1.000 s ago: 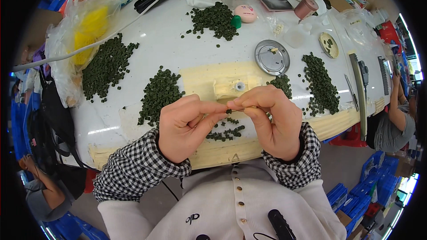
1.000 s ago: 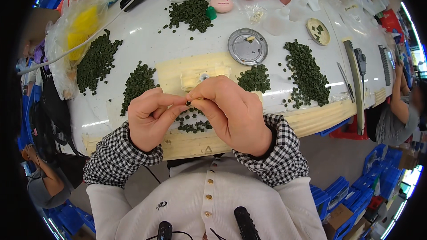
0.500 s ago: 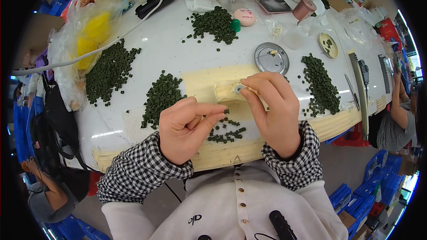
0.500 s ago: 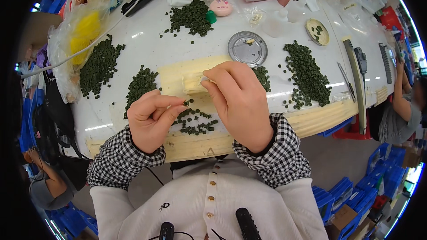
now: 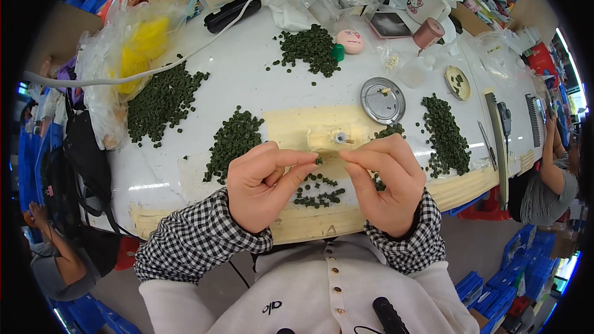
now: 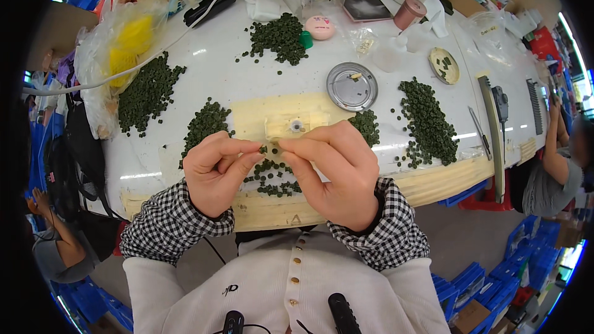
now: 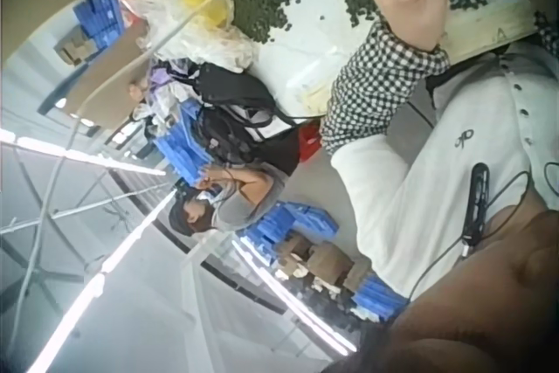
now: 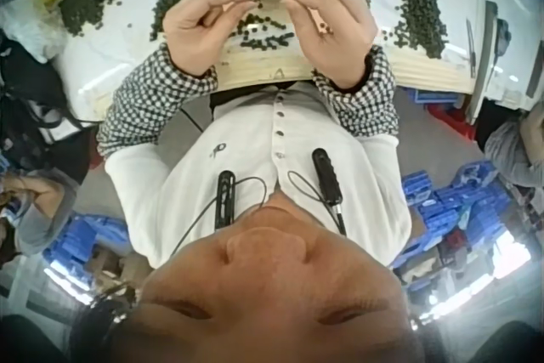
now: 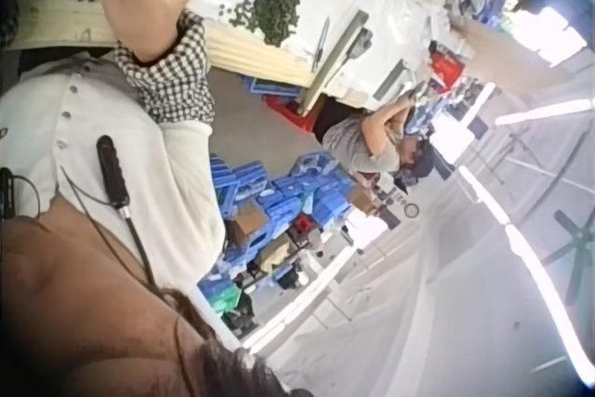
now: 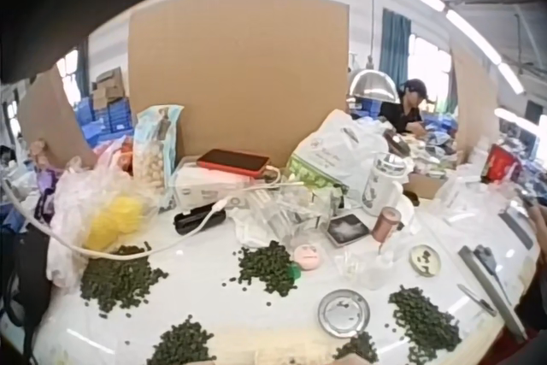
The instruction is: The person is manually assembling small green decorative plastic parts onto a white base at a factory workbench.
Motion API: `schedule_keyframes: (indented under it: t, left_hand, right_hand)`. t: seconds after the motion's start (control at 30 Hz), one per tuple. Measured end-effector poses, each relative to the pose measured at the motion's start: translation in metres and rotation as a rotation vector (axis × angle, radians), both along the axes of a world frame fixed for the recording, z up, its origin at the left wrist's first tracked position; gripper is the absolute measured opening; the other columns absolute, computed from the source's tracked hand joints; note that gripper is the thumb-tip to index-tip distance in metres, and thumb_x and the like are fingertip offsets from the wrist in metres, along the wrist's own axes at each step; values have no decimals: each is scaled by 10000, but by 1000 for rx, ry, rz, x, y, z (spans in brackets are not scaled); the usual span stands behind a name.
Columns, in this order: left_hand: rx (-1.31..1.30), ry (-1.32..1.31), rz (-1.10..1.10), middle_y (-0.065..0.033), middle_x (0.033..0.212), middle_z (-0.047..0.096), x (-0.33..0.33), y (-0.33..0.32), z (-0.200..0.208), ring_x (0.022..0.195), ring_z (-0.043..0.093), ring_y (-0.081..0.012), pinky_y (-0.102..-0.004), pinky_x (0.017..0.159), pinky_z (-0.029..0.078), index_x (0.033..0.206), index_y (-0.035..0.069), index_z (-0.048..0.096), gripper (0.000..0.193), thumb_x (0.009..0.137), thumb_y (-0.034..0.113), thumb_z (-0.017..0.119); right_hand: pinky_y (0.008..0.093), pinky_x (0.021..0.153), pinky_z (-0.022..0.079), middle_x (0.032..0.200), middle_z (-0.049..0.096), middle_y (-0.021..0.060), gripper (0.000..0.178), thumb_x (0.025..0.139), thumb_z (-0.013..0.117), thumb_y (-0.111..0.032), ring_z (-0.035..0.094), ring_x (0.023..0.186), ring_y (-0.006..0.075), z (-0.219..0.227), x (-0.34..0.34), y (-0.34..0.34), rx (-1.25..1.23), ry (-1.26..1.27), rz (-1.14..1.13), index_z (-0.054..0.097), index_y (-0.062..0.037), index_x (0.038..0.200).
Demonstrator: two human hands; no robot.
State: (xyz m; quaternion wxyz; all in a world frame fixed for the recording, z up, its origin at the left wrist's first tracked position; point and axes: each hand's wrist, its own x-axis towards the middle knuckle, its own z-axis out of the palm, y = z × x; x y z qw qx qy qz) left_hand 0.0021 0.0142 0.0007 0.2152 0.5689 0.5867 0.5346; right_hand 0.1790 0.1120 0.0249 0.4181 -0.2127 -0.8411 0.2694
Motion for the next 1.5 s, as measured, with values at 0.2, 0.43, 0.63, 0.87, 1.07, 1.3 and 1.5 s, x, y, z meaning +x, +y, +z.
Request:
schedule_keyframes:
  t: [0.2,0.43,0.63,0.87,1.07,1.3,1.5]
  left_hand:
    - [7,3,-3,32,559,353,0,0,1,495,327,-60,-230,471,267,974,50,717,209,774,-13,726]
    - [31,-3,7,21,566,384,0,-1,-1,501,341,-67,-230,469,273,979,57,722,220,774,-20,725]
    - [51,-16,5,6,576,436,1,-2,1,506,359,-80,-235,470,295,989,60,723,233,777,-35,714]
    - [16,19,-7,10,569,430,-2,0,3,497,352,-76,-237,467,287,963,62,722,209,770,-17,724]
    - [-189,113,-238,-33,595,505,-9,8,14,479,393,-132,-271,466,332,907,49,707,127,780,41,719]
    - [-226,247,-357,-12,524,377,-20,6,7,475,346,-107,-268,464,299,847,44,706,97,769,80,750]
    - [-501,-222,-195,58,601,444,-34,13,13,531,367,-60,-220,525,330,831,12,653,125,869,128,682]
  right_hand:
    - [285,569,453,799,639,68,274,712,737,17,570,660,192,-7,-5,-1,-29,-4,126,707,-20,982]
    - [278,558,453,786,636,71,299,709,748,15,579,646,187,-10,-6,-4,-77,-8,154,704,-15,1004]
    - [265,547,456,785,633,80,318,706,755,14,582,636,184,-9,-6,-5,-124,-21,193,702,-13,1018]
    - [272,551,469,797,633,90,339,727,749,2,589,639,179,-4,0,-4,-97,-42,159,681,-11,1059]
    - [248,537,454,855,645,94,341,762,725,-9,575,638,144,33,34,17,-63,-169,-104,650,-2,1095]
    - [248,565,457,969,632,92,401,850,700,-214,558,728,113,29,69,132,19,-376,-270,580,16,1156]
    - [293,573,465,902,619,143,553,799,738,-390,570,696,146,3,67,185,-123,-530,-214,577,75,1053]
